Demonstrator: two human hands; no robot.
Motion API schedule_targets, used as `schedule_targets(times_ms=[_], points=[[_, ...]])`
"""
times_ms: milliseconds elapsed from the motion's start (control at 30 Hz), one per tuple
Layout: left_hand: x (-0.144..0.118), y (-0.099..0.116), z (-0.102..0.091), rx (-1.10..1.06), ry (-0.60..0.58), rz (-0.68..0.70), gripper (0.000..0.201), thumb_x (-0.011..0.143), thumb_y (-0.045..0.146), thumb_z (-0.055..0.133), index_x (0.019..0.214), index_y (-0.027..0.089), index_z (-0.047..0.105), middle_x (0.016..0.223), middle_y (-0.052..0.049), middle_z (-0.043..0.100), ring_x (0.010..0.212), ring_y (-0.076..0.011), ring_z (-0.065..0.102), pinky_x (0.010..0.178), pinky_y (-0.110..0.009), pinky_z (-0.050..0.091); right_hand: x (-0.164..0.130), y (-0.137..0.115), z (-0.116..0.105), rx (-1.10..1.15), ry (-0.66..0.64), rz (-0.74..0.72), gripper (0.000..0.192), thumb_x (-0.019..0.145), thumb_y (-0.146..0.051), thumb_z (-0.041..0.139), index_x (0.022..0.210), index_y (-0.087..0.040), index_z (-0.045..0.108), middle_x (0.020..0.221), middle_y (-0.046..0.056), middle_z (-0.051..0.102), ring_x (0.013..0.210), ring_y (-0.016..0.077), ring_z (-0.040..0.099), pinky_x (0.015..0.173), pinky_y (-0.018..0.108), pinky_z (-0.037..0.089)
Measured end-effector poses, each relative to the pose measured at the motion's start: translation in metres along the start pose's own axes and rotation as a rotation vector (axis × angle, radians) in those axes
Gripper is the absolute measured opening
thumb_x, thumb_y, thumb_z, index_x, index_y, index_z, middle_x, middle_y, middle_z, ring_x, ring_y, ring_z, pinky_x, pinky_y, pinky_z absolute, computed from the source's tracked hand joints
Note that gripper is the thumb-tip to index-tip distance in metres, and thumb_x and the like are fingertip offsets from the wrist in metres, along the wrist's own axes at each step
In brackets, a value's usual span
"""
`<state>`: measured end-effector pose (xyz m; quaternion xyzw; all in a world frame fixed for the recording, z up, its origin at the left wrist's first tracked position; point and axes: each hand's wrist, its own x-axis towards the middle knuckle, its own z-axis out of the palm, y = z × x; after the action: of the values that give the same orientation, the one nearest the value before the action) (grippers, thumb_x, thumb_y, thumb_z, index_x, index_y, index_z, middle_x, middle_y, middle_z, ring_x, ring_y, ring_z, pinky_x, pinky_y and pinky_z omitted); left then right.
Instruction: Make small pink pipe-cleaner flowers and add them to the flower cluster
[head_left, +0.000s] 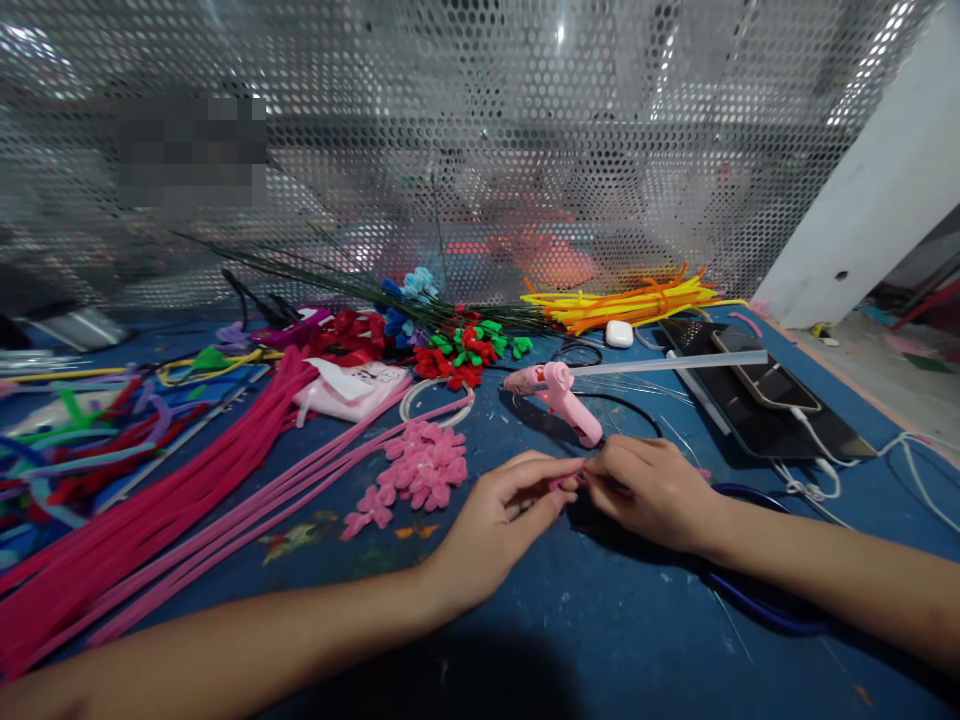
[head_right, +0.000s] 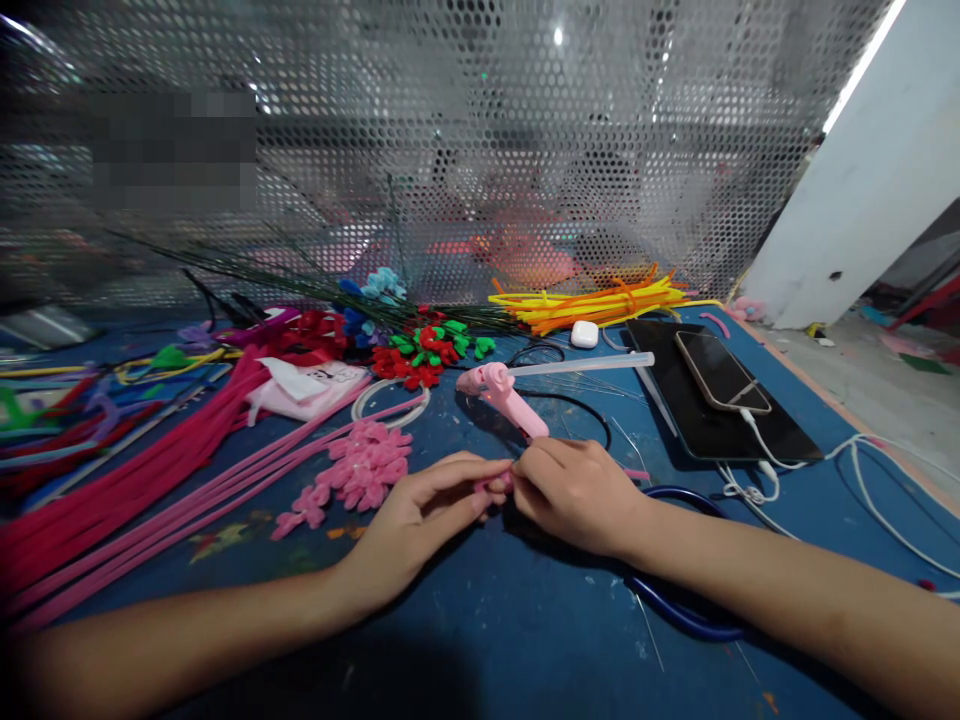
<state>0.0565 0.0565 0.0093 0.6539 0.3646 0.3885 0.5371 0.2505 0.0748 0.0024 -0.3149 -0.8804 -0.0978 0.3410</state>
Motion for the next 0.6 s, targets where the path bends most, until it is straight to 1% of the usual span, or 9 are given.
schedule_targets(times_ms=[67,233,300,333,400,500,567,600], points=[[-0.001,-0.001,-0.001,0.024,-0.037,0.011,0.029,0.084,0.021,0.056,0.11,0.024,0.068,0.097,-0.005,0.062,0.091,-0.0183,0.059,0.082,-0.03,0.047,-0.002,0.0,0.0,-0.014,0.0,-0.005,0.021,0.089,-0.018,0.045,0.068,-0.018,0.051,0.059,-0.001,0.056,0.051,0.009,0.05,0.049,0.022,0.036],[-0.004,0.0,-0.006,0.206,-0.159,0.086,0.037,0.085,0.019,0.054,0.121,0.027,0.061,0.11,-0.006,0.063,0.101,-0.0209,0.057,0.092,-0.035,0.043,-0.005,-0.001,-0.002,-0.022,-0.026,-0.008,0.024,0.092,-0.019,0.041,0.071,-0.017,0.053,0.063,0.0,0.06,0.055,0.0094,0.055,0.051,0.022,0.037],[-0.004,0.001,-0.007,0.232,-0.166,0.096,0.034,0.086,0.021,0.054,0.119,0.028,0.063,0.113,-0.005,0.064,0.103,-0.021,0.057,0.094,-0.036,0.042,-0.004,-0.001,-0.004,-0.004,-0.032,-0.009,0.024,0.093,-0.018,0.041,0.074,-0.016,0.056,0.065,0.001,0.062,0.057,0.0095,0.057,0.052,0.022,0.037],[-0.003,0.001,-0.007,0.228,-0.149,0.091,0.031,0.086,0.022,0.055,0.115,0.027,0.065,0.11,-0.004,0.065,0.102,-0.0207,0.058,0.094,-0.035,0.043,-0.004,-0.001,-0.004,0.006,-0.027,-0.012,0.023,0.093,-0.018,0.041,0.076,-0.016,0.057,0.066,0.001,0.062,0.058,0.0096,0.057,0.052,0.022,0.038],[-0.002,0.0,-0.006,0.176,-0.072,0.058,0.021,0.084,0.024,0.059,0.101,0.025,0.072,0.099,-0.004,0.069,0.093,-0.0192,0.062,0.088,-0.032,0.046,-0.003,-0.002,-0.005,0.025,-0.018,-0.036,0.021,0.093,-0.019,0.043,0.079,-0.016,0.059,0.066,0.001,0.062,0.058,0.0102,0.057,0.053,0.023,0.038],[-0.001,-0.004,-0.004,0.022,0.06,-0.015,0.009,0.074,0.024,0.071,0.082,0.021,0.071,0.081,-0.002,0.07,0.078,-0.0165,0.064,0.076,-0.027,0.051,-0.002,-0.006,-0.005,0.023,0.009,-0.081,0.019,0.093,-0.022,0.046,0.082,-0.017,0.061,0.061,0.0,0.061,0.054,0.0107,0.054,0.051,0.024,0.035],[-0.001,-0.006,-0.004,-0.043,0.086,-0.034,0.011,0.07,0.023,0.075,0.079,0.02,0.07,0.079,-0.001,0.07,0.075,-0.0155,0.065,0.074,-0.026,0.051,-0.002,-0.009,-0.004,0.021,0.035,-0.072,0.019,0.092,-0.024,0.047,0.081,-0.018,0.061,0.058,-0.002,0.06,0.052,0.0101,0.053,0.05,0.024,0.033],[-0.001,-0.007,-0.004,-0.056,0.079,-0.03,0.013,0.069,0.022,0.075,0.08,0.02,0.07,0.079,-0.001,0.07,0.075,-0.0151,0.065,0.074,-0.025,0.051,-0.002,-0.01,-0.003,0.029,0.044,-0.055,0.019,0.092,-0.026,0.048,0.08,-0.018,0.06,0.058,-0.002,0.061,0.051,0.0097,0.054,0.049,0.024,0.033]])
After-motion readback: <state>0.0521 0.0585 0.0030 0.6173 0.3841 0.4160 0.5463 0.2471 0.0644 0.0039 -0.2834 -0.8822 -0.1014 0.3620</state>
